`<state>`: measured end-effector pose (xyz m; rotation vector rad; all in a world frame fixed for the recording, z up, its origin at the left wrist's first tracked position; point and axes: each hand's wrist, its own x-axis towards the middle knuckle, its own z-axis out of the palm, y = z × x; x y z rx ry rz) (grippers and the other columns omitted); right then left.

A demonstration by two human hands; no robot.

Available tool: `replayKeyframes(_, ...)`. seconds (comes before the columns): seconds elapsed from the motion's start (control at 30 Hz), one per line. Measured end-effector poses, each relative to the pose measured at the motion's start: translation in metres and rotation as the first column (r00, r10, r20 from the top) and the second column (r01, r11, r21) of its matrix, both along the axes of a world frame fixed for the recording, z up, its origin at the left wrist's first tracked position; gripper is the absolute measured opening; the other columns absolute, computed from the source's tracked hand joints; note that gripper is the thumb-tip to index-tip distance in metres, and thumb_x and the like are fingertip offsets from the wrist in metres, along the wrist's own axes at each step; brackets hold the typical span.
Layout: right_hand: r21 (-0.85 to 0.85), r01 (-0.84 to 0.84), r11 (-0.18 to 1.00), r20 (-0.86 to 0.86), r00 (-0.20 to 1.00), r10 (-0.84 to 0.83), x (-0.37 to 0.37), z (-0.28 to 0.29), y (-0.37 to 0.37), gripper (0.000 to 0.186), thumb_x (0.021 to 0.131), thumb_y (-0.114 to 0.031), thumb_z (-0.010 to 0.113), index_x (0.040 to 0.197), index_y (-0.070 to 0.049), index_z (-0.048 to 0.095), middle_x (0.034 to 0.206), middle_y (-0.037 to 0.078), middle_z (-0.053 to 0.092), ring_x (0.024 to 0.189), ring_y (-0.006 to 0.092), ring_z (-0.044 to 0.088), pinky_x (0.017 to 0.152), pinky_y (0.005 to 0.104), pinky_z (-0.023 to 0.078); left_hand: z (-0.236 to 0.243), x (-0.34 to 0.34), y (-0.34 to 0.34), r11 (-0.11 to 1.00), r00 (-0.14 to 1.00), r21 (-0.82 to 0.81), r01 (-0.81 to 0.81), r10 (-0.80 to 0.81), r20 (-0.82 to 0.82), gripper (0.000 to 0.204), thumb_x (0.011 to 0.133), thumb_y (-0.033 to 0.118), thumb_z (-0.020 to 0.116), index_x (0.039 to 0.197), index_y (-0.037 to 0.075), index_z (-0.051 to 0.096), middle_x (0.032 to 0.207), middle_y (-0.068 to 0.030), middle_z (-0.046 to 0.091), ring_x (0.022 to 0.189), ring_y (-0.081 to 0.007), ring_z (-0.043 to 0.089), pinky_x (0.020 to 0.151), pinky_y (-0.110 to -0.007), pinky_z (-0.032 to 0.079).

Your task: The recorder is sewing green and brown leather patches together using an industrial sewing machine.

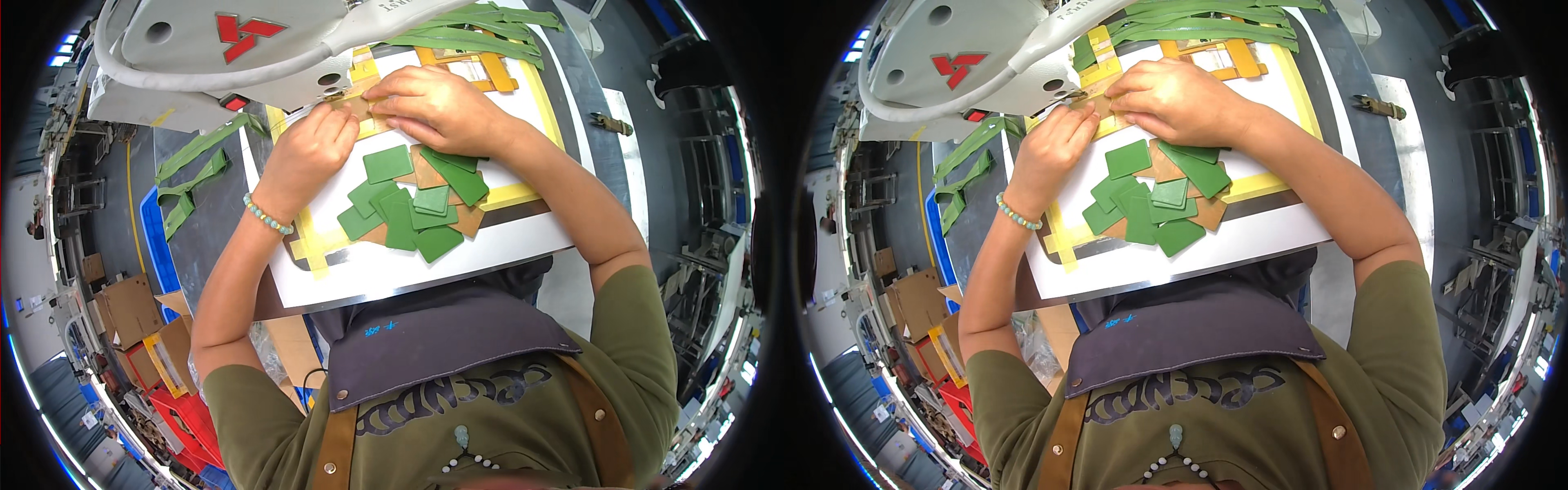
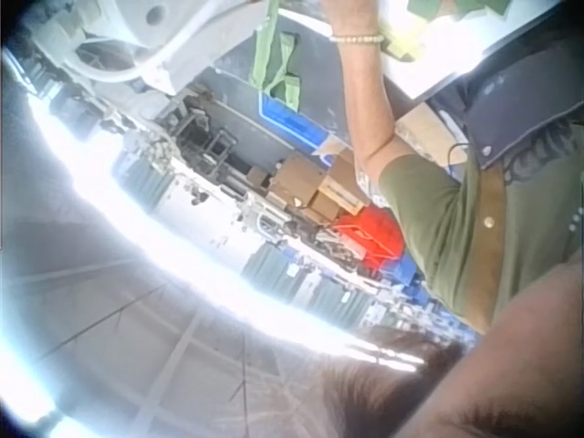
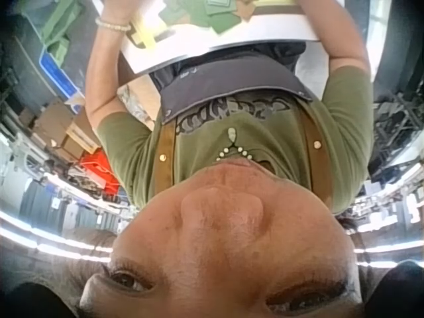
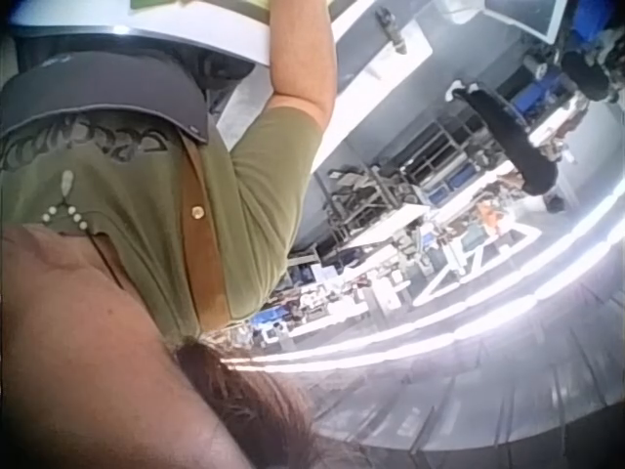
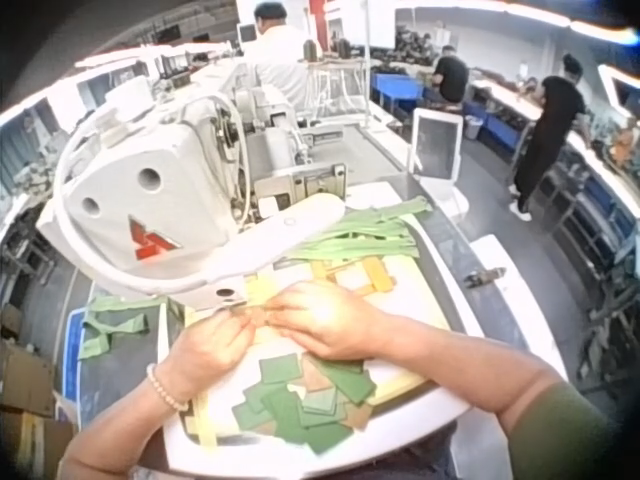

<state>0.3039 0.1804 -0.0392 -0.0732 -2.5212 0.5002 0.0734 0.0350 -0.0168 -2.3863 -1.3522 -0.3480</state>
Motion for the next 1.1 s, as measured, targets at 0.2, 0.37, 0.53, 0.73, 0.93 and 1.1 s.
replayKeyframes(0.2, 0.118, 0.009, 0.993, 0.015, 1.0, -0.011, -0.004, -0.001, -0.005, 0.03, 0.096, -0.015, 0.076, 0.125, -0.008, 0.077, 0.13, 0.004, 0.075, 0.123, 0.0268, 0.067, 0.102, 0.0424, 0.057, 0.014, 0.008, 0.007, 0.998, 0.997, -0.063, 0.021, -0.025, -0.069, 0.023, 0.08, 0.003, 0.072, 0.102, 0.0, 0.068, 0.107, -0.01, 0.073, 0.103, -0.0245, 0.071, 0.087, -0.034, 0.063)
replayKeyframes(0.37, 0.126, 0.06, 0.99, 0.022, 0.998, -0.063, -0.004, 0.002, -0.011, 0.033, 0.094, -0.015, 0.078, 0.126, -0.007, 0.078, 0.122, 0.004, 0.077, 0.12, 0.0256, 0.068, 0.099, 0.0404, 0.058, 0.021, 0.011, 0.012, 0.979, 0.989, -0.199, -0.036, 0.006, -0.148, 0.018, 0.079, 0.002, 0.072, 0.097, 0.002, 0.065, 0.104, -0.0102, 0.072, 0.106, -0.0262, 0.072, 0.089, -0.036, 0.064)
replayKeyframes(0.53, 0.112, 0.089, 0.99, 0.076, 0.992, -0.098, -0.008, 0.002, -0.013, 0.035, 0.092, -0.016, 0.079, 0.126, -0.006, 0.077, 0.119, 0.004, 0.077, 0.117, 0.0246, 0.069, 0.098, 0.0397, 0.058, 0.022, 0.006, 0.019, 0.979, 0.992, -0.198, 0.045, -0.068, -0.11, 0.021, 0.079, 0.002, 0.072, 0.1, 0.001, 0.066, 0.103, -0.0099, 0.071, 0.105, -0.0281, 0.072, 0.089, -0.036, 0.064)
replayKeyframes(0.73, 0.164, 0.069, 0.984, 0.055, 0.995, -0.079, -0.008, -0.001, -0.012, 0.035, 0.097, -0.019, 0.074, 0.13, -0.008, 0.075, 0.133, 0.005, 0.073, 0.127, 0.0259, 0.065, 0.105, 0.0435, 0.054, 0.014, 0.001, 0.005, 0.993, 0.996, -0.09, 0.078, -0.081, -0.033, 0.027, 0.081, 0.002, 0.072, 0.108, -0.001, 0.069, 0.107, -0.0115, 0.071, 0.102, -0.027, 0.072, 0.085, -0.035, 0.063)
replayKeyframes(0.93, 0.088, -0.041, 0.995, 0.083, 0.996, 0.034, -0.008, -0.003, -0.009, 0.037, 0.102, -0.022, 0.069, 0.136, -0.008, 0.072, 0.151, 0.005, 0.064, 0.14, 0.0279, 0.057, 0.117, 0.0447, 0.048, -0.002, -0.01, -0.014, 1.0, 0.982, 0.013, -0.012, 0.01, 0.188, 0.029, 0.083, 0.0, 0.073, 0.113, -0.003, 0.069, 0.115, -0.0127, 0.07, 0.101, -0.0269, 0.073, 0.081, -0.036, 0.062)
replayKeyframes(1.1, 0.021, -0.047, 0.999, 0.104, 0.994, 0.045, -0.009, -0.002, -0.007, 0.037, 0.103, -0.024, 0.068, 0.136, -0.008, 0.073, 0.149, 0.007, 0.067, 0.141, 0.0288, 0.057, 0.118, 0.0452, 0.046, -0.01, -0.015, -0.009, 0.998, 0.958, 0.048, -0.04, 0.025, 0.287, 0.031, 0.086, -0.006, 0.078, 0.117, -0.001, 0.075, 0.111, -0.0134, 0.076, 0.098, -0.029, 0.077, 0.082, -0.036, 0.063)
